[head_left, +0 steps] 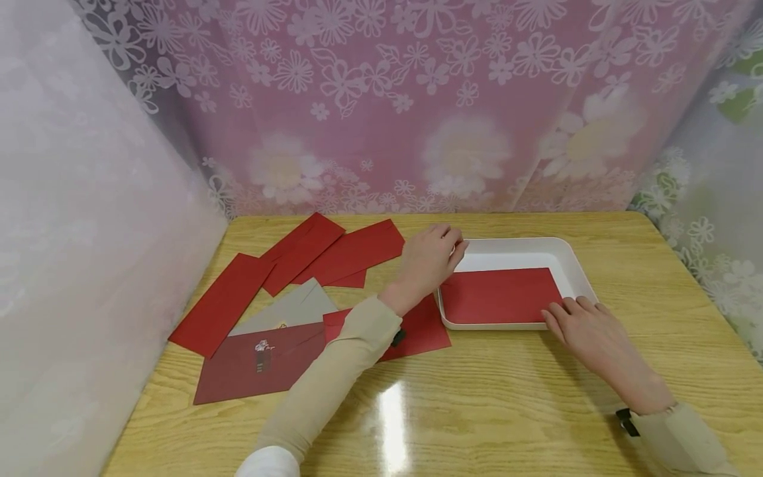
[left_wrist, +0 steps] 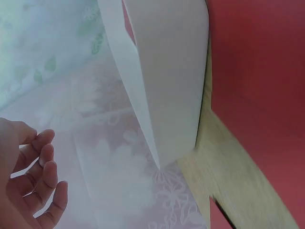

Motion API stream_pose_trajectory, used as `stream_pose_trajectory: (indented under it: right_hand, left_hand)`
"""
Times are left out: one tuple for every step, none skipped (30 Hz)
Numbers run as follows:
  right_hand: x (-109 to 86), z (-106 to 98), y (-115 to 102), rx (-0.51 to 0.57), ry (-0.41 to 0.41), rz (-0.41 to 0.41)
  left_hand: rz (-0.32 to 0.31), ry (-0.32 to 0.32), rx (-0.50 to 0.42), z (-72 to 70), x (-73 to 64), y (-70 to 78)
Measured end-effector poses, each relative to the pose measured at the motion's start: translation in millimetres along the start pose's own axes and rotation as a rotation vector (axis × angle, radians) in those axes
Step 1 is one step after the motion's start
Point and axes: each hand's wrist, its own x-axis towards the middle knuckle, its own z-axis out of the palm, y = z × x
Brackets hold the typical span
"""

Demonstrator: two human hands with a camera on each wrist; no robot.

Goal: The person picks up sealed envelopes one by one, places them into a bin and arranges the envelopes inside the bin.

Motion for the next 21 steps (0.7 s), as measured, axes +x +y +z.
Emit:
stream_pose_trajectory:
  right_hand:
    - [-0.1, 0.3, 0.2, -0.004, -0.001, -0.004]
    - [-0.3, 0.3, 0.5, -0.008, 0.001, -0.01]
    - [-0.3, 0.5, 0.7, -0.011, 0.003, -0.016]
    - [-0.3, 0.6, 1.1, -0.014, 0.01, -0.022]
    - [-0.4, 0.8, 1.4, -0.017, 0.017, -0.03]
    - [-0.4, 0.9, 1.5, -0.019, 0.021, -0.035]
    - [-0.5, 1.3, 1.5, -0.017, 0.027, -0.038]
    - [-0.6, 1.7, 1.5, -0.013, 0.033, -0.038]
    - [-0.7, 2.0, 1.4, -0.01, 0.034, -0.039]
    - [-0.9, 2.0, 1.2, -0.005, 0.034, -0.037]
    - [-1.1, 2.1, 1.2, -0.003, 0.03, -0.035]
    - [-1.2, 2.0, 1.1, 0.001, 0.021, -0.026]
    - [-1.4, 1.4, 1.0, -0.002, 0.003, -0.02]
    - [-1.4, 1.0, 1.2, -0.004, -0.009, -0.012]
    - [-1.5, 0.4, 1.4, -0.007, -0.019, -0.009]
    - [-1.6, -0.3, 1.7, -0.012, -0.028, -0.007]
    - [-1.5, -0.6, 2.2, -0.02, -0.031, -0.014]
    - [-1.5, -1.0, 2.7, -0.029, -0.035, -0.027]
    - [-1.6, -1.4, 3.2, -0.042, -0.033, -0.048]
    - [-1.5, -1.1, 3.8, -0.047, -0.021, -0.065]
    - [-1.5, -1.1, 4.0, -0.054, -0.015, -0.084]
  left_hand:
    - [-0.011, 0.001, 0.001, -1.2, -1.6, -2.4]
    - [-0.021, 0.001, 0.002, -2.3, -3.0, -5.1]
    - [-0.03, -0.001, 0.0, -3.7, -4.7, -8.0]
    - [-0.041, -0.006, -0.009, -5.1, -6.5, -10.9]
    - [-0.051, -0.013, -0.015, -6.1, -8.3, -14.2]
    - [-0.06, -0.019, -0.018, -7.4, -10.2, -17.5]
    - [-0.068, -0.023, -0.023, -8.7, -12.0, -21.0]
    - [-0.073, -0.028, -0.024, -9.8, -14.0, -24.6]
    - [-0.079, -0.033, -0.022, -11.1, -16.2, -28.1]
    - [-0.084, -0.037, -0.02, -12.2, -18.4, -31.6]
    - [-0.088, -0.037, -0.015, -13.4, -20.8, -35.1]
    - [-0.093, -0.037, -0.013, -14.9, -23.2, -38.1]
    - [-0.098, -0.036, -0.015, -16.0, -25.7, -41.0]
    - [-0.105, -0.037, -0.017, -17.4, -28.0, -43.5]
    - [-0.113, -0.038, -0.022, -18.8, -30.4, -45.7]
    - [-0.124, -0.04, -0.027, -20.4, -33.0, -47.7]
    - [-0.137, -0.042, -0.03, -22.1, -35.6, -49.5]
    - [-0.15, -0.045, -0.034, -23.7, -38.2, -51.2]
    - [-0.162, -0.05, -0.032, -25.4, -40.8, -52.9]
    - [-0.174, -0.055, -0.028, -27.3, -43.5, -54.6]
    - [-0.186, -0.063, -0.019, -29.1, -46.4, -56.4]
